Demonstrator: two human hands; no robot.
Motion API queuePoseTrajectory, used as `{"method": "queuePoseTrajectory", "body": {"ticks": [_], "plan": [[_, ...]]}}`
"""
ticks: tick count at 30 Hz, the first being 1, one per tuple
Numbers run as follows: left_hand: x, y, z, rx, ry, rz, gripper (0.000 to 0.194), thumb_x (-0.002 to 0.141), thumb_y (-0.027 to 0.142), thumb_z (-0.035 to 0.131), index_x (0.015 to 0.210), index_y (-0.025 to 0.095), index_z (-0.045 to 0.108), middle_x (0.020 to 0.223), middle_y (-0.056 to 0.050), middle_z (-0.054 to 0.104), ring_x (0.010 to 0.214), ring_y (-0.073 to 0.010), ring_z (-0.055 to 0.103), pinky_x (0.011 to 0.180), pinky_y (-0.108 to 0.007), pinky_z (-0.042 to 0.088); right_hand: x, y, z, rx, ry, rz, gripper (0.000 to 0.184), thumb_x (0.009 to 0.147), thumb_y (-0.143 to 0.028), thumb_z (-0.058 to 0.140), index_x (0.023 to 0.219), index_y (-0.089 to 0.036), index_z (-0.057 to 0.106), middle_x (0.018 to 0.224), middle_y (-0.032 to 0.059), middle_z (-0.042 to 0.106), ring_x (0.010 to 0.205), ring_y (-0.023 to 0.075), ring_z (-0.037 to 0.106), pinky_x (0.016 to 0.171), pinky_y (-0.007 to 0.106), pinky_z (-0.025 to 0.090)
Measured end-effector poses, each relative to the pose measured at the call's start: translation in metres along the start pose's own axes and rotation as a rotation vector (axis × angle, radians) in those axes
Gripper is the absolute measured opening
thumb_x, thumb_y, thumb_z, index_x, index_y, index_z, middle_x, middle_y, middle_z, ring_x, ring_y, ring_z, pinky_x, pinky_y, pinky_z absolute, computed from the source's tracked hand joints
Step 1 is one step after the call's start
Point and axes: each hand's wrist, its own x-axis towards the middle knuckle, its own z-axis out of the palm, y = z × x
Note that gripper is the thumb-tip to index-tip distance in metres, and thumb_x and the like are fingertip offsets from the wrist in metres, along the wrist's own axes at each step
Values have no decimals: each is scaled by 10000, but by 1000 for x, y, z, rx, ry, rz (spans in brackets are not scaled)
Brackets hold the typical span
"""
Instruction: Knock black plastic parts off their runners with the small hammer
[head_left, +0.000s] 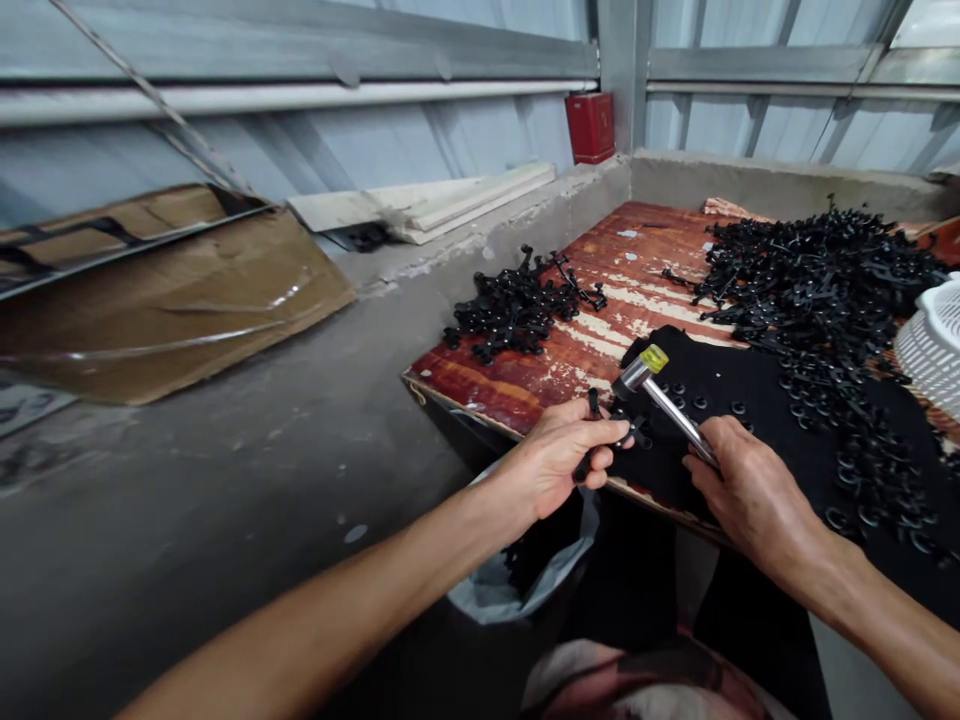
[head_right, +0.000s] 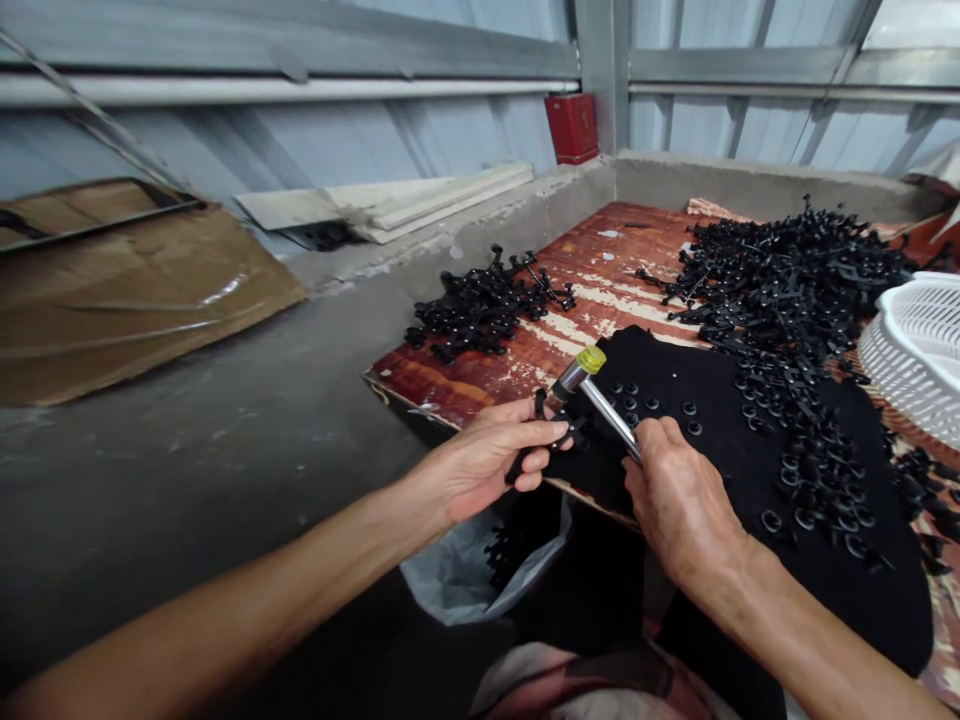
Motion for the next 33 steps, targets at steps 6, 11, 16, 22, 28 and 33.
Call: {"method": "queuePoseTrajectory", "body": {"ticks": [6, 11, 16, 22, 28, 33], "plan": [[-6, -3, -11, -29, -29, 33, 215, 643, 161, 699, 759, 150, 518, 685, 6, 593, 441, -28, 429, 369, -149, 307, 8, -1, 1, -147, -37, 6, 206, 839, -116, 478, 744, -248, 352, 692, -9, 457, 539, 174, 451, 498, 280, 237], [-7, -6, -18, -84, -74, 53, 269, 616, 170, 721, 811, 161, 537, 670, 27, 573, 451, -37, 449, 378, -155, 340, 14, -6, 0, -201, -43, 1, 202, 806, -78, 471, 742, -241, 370, 654, -20, 469, 518, 169, 465, 504, 276, 222], [-7, -6, -18, -106, -69, 35, 241, 677, 126, 654, 883, 153, 532, 674, 9, 593, 455, -46, 456, 375, -157, 359, 15, -12, 1, -183, -42, -27, 181, 777, -97, 447, 729, -244, 354, 640, -20, 459, 528, 176, 465, 520, 276, 239], [-3, -4, -14, -122, -57, 43, 190, 725, 67, 605, 870, 151, 516, 665, 9, 592, 454, -57, 474, 373, -166, 404, 21, -16, 3, -73, -59, -16, 144, 772, -132, 444, 711, -246, 380, 593, -35, 452, 477, 155, 401, 501, 278, 246], [1, -2, -4, -120, -55, 70, 145, 726, 54, 614, 748, 148, 506, 658, 6, 596, 447, -59, 489, 387, -185, 446, 2, -16, -21, 130, -7, 78, 205, 890, -323, 465, 706, -251, 410, 537, -64, 352, 440, 132, 328, 419, 254, 257], [7, -3, 5, -124, -63, 58, 178, 740, 35, 602, 715, 158, 476, 625, 21, 582, 434, -63, 475, 367, -190, 435, -38, -13, -34, 466, 66, 356, 303, 883, -494, 557, 740, -229, 520, 463, -74, 368, 356, 103, 307, 311, 206, 215]]}}
